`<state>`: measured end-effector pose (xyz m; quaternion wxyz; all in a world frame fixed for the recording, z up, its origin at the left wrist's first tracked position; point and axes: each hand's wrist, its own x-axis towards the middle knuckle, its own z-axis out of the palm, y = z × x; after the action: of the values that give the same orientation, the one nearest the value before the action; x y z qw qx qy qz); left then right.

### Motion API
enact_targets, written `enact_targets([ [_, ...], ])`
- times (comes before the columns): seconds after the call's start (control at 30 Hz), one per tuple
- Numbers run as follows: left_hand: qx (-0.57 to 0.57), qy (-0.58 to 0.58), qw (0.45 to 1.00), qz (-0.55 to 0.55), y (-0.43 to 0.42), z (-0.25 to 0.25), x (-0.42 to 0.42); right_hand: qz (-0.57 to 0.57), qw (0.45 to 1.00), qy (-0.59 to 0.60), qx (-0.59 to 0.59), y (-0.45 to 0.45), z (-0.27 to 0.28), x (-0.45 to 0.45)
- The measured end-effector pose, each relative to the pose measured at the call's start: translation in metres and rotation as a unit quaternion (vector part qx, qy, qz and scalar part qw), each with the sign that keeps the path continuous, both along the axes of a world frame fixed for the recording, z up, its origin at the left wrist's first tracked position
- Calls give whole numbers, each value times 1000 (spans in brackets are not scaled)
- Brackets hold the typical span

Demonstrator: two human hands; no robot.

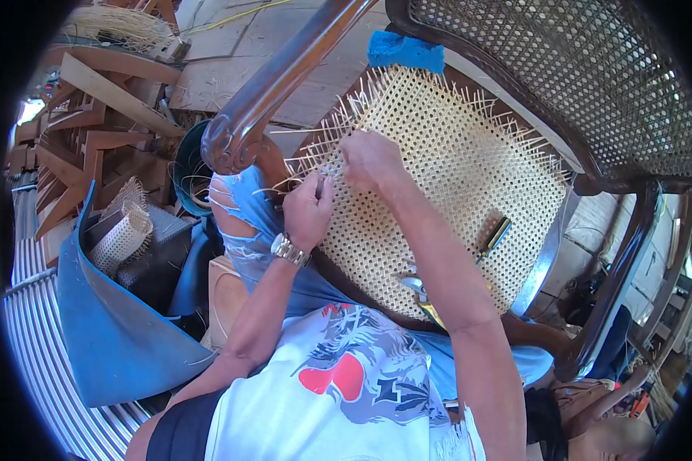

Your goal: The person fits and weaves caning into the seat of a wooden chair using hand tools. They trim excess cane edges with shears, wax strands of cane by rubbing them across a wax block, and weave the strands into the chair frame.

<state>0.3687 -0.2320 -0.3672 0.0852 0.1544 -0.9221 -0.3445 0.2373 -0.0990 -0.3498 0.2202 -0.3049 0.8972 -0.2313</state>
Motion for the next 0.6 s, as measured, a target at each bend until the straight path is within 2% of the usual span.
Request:
enact_targets([
  [0.07,-16,-14,1000,21,-2,4,0,-13,996,1,-94,16,-13,-8],
  [0.1,-23,-22,999,32,-5,6,1,-67,983,-34,-169,26,-12,-7],
  [0.13,29,3,1000,12,-16,5,5,-122,959,-73,-243,38,-12,2],
  [0.17,133,-32,990,32,-26,17,12,-177,926,-111,-313,46,-9,16],
  [0.23,340,-105,931,77,-34,59,35,-162,902,-238,-321,59,14,59],
  [0.3,409,-65,910,-2,-23,85,54,-45,899,-244,-360,63,23,106],
  [0.33,441,-43,895,-40,-15,97,62,-19,880,-297,-371,63,34,126],
  [0.37,469,-83,877,-66,-2,110,68,7,857,-348,-380,62,44,145],
  [0.4,495,-120,856,-91,12,116,70,-41,806,-410,-424,59,43,168],
  [0.43,415,-82,885,-192,15,87,74,-88,748,-468,-463,56,40,185],
  [0.47,364,-53,904,-220,19,81,68,-156,768,-458,-420,58,54,188],
  [0.5,311,-24,918,-246,19,77,58,-174,810,-419,-371,64,50,185],
  [0.57,127,39,976,-173,9,66,33,-210,879,-335,-268,88,34,172],
  [0.6,32,68,988,-132,5,61,23,-180,935,-198,-233,97,26,159],
])
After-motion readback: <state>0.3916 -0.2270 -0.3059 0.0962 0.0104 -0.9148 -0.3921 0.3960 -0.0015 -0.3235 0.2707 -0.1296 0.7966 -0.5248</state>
